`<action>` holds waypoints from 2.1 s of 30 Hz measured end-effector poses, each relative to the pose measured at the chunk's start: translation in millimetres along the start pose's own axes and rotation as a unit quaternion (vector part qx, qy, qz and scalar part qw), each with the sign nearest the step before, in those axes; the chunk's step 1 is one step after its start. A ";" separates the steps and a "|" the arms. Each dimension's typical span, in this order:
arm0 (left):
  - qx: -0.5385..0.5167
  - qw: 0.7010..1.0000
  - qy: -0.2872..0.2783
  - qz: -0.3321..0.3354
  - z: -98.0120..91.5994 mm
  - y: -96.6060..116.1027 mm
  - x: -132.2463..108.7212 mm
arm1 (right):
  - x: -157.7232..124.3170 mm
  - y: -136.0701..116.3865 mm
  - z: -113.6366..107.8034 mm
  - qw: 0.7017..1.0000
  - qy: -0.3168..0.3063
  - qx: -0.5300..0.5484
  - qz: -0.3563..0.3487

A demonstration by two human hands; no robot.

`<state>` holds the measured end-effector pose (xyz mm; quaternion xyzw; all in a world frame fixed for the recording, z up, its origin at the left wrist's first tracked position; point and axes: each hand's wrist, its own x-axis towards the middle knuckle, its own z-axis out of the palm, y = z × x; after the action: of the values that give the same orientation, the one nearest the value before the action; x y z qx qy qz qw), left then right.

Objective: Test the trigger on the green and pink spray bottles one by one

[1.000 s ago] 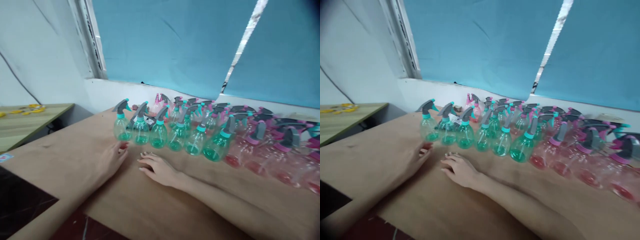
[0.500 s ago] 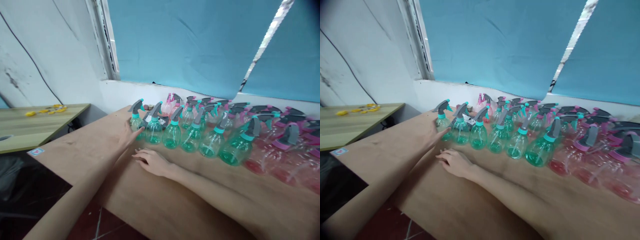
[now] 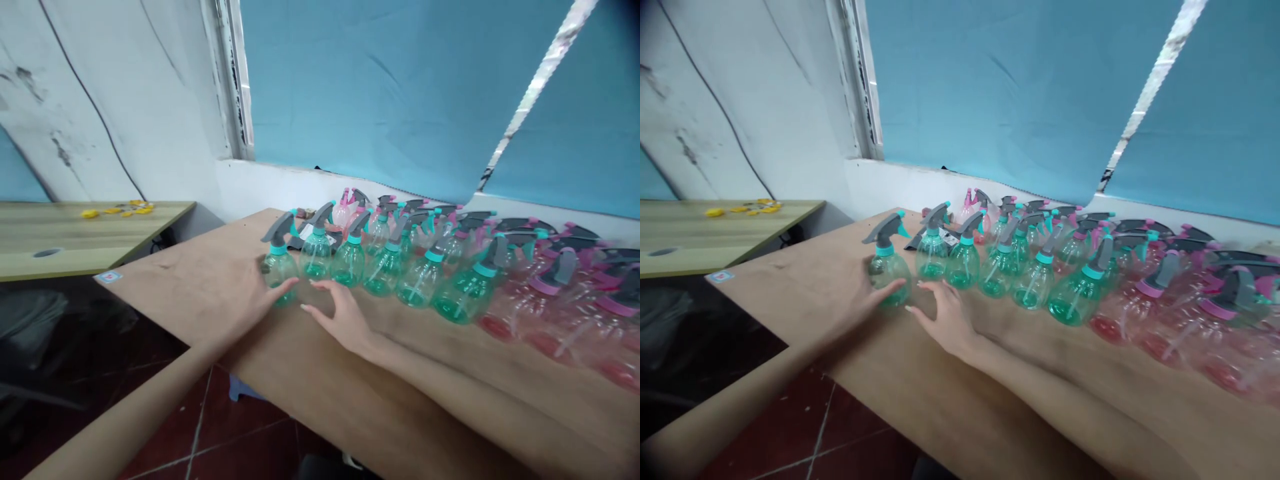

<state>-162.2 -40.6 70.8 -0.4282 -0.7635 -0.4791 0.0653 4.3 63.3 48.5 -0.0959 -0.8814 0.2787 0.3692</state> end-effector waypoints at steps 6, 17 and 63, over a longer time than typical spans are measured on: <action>0.002 0.988 -0.144 0.056 15.5 78.0 -58.6 | -39.7 -7.9 -44.1 0.992 -0.055 0.044 0.105; -0.110 0.911 -0.389 0.077 86.6 173.8 -76.4 | -113.9 19.2 -145.7 0.982 0.017 0.069 0.172; -0.266 0.880 -0.366 0.143 168.2 242.9 -39.4 | -152.9 96.9 -230.8 0.977 -0.151 -0.114 0.098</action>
<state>88.6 110.9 125.3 -0.6785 -0.5076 -0.4587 -0.2674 271.7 183.0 34.7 -0.1800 -0.9392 0.2228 0.1895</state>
